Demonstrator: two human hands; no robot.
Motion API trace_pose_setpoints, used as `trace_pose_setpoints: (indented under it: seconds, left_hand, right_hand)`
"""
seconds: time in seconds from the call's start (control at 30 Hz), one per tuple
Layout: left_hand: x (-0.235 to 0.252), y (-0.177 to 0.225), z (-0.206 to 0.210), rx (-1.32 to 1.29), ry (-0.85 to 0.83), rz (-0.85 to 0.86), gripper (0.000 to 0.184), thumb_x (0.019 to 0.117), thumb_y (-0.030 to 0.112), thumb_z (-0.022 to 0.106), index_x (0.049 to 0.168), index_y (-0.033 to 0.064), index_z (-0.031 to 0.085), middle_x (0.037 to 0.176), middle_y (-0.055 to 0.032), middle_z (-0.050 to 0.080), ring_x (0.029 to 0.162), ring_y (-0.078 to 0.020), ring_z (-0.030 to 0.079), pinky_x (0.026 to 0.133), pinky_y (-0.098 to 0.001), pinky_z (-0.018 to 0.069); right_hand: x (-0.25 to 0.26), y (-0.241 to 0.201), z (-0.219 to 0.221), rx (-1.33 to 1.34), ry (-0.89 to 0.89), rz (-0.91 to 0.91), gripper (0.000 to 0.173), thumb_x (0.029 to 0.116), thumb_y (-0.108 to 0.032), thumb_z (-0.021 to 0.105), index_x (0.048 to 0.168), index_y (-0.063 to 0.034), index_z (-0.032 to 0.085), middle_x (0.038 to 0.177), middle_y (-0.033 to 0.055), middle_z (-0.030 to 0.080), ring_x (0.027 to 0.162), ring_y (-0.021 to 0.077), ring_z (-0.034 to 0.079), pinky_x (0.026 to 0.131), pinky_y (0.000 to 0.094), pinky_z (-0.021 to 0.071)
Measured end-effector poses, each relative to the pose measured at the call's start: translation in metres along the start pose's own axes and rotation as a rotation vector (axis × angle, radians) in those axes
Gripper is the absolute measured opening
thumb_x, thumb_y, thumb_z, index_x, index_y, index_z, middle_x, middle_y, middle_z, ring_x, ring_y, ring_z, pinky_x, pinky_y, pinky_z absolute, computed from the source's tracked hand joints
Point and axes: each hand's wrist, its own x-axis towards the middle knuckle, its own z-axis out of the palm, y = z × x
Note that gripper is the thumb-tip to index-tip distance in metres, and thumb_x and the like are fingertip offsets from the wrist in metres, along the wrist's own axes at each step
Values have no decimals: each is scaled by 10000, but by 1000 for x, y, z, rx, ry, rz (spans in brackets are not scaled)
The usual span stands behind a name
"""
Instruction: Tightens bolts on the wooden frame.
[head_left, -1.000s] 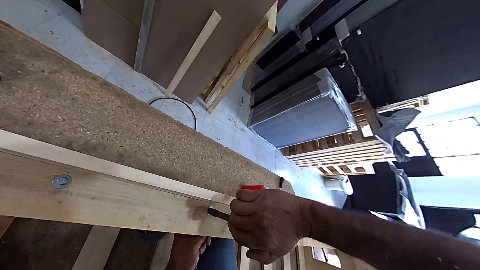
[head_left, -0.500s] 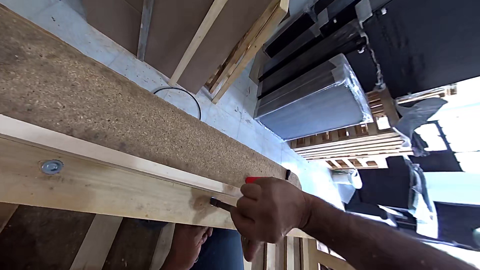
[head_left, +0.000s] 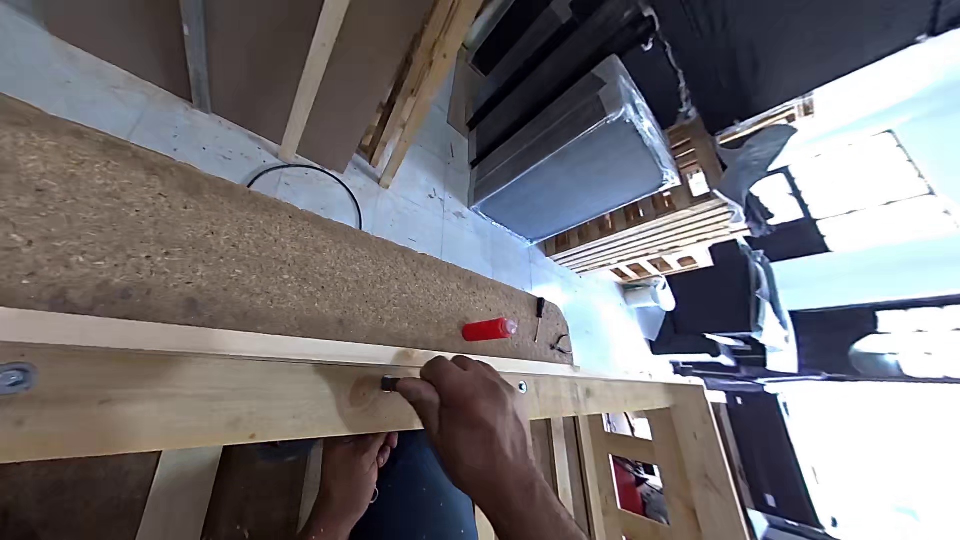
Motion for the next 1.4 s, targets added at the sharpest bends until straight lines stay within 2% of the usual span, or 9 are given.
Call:
trace_pose_setpoints:
  seconds: [0.2, 0.37, 0.47, 0.6, 0.7, 0.87, 1.1, 1.3, 1.4]
  left_hand:
    - [7, 2, -19, 56, -129, -46, 87, 922, -50, 608, 957, -18, 682, 742, -97, 701, 561, -105, 609, 520, -224, 507]
    - [7, 3, -20, -69, -149, -95, 140, 911, -14, 560, 921, 11, 697, 744, -94, 671, 599, -125, 612, 537, -251, 511]
    - [5, 5, -20, -100, -141, -106, 137, 909, -30, 573, 933, 8, 703, 770, -101, 680, 631, -139, 628, 572, -268, 534]
    - [5, 5, -20, -46, -149, -76, 122, 899, -51, 609, 928, 25, 701, 749, -82, 695, 619, -135, 651, 590, -267, 566]
    - [7, 2, -21, -45, -173, -53, 114, 910, -35, 611, 906, 20, 712, 725, -80, 675, 603, -128, 626, 569, -258, 540]
    - [6, 2, -20, -33, -161, -52, 105, 902, -9, 623, 864, 33, 712, 691, -74, 663, 574, -115, 610, 545, -246, 523]
    - [7, 0, -20, -63, -152, -50, 103, 894, -23, 624, 873, 29, 711, 691, -73, 663, 576, -117, 609, 541, -247, 515]
    - [6, 1, -21, -53, -166, -47, 98, 903, -14, 628, 878, 30, 711, 699, -68, 668, 587, -112, 613, 551, -244, 521]
    - [6, 1, -21, -50, -163, -51, 90, 912, -15, 629, 883, 21, 707, 701, -71, 665, 590, -117, 612, 555, -243, 520]
  right_hand:
    - [-5, 13, 7, 112, 54, -25, 635, 1053, -609, 378, 756, -132, 674, 652, 14, 613, 636, 163, 644, 541, 357, 523]
    - [-11, 33, -2, 183, -44, -140, 605, 1060, -594, 386, 891, -123, 726, 724, 25, 657, 692, 155, 667, 572, 342, 541]
    - [-15, 30, 0, 174, -7, -129, 584, 1061, -579, 399, 876, -129, 723, 717, 10, 663, 676, 135, 666, 559, 329, 539]
    - [-8, 20, -12, 97, 69, -173, 564, 1044, -564, 444, 816, -120, 707, 672, 18, 633, 638, 165, 644, 529, 338, 509]
    - [1, 30, -26, 186, 69, -223, 548, 1054, -510, 399, 841, -118, 717, 688, 4, 640, 653, 127, 626, 549, 316, 498]
    - [12, 56, -21, 178, -116, -503, 579, 1027, -549, 335, 917, -123, 711, 698, 30, 591, 687, 193, 599, 578, 357, 477]
    - [27, 59, -20, 92, -239, -772, 565, 1007, -578, 350, 895, -120, 661, 689, 35, 532, 683, 231, 568, 606, 381, 472]
    - [44, 57, -25, 52, -338, -964, 510, 998, -561, 383, 910, -121, 625, 745, 52, 551, 757, 263, 582, 684, 409, 484]
    - [57, 52, -33, -10, -445, -1133, 413, 982, -485, 428, 942, -119, 613, 812, 59, 587, 845, 279, 597, 761, 419, 486]
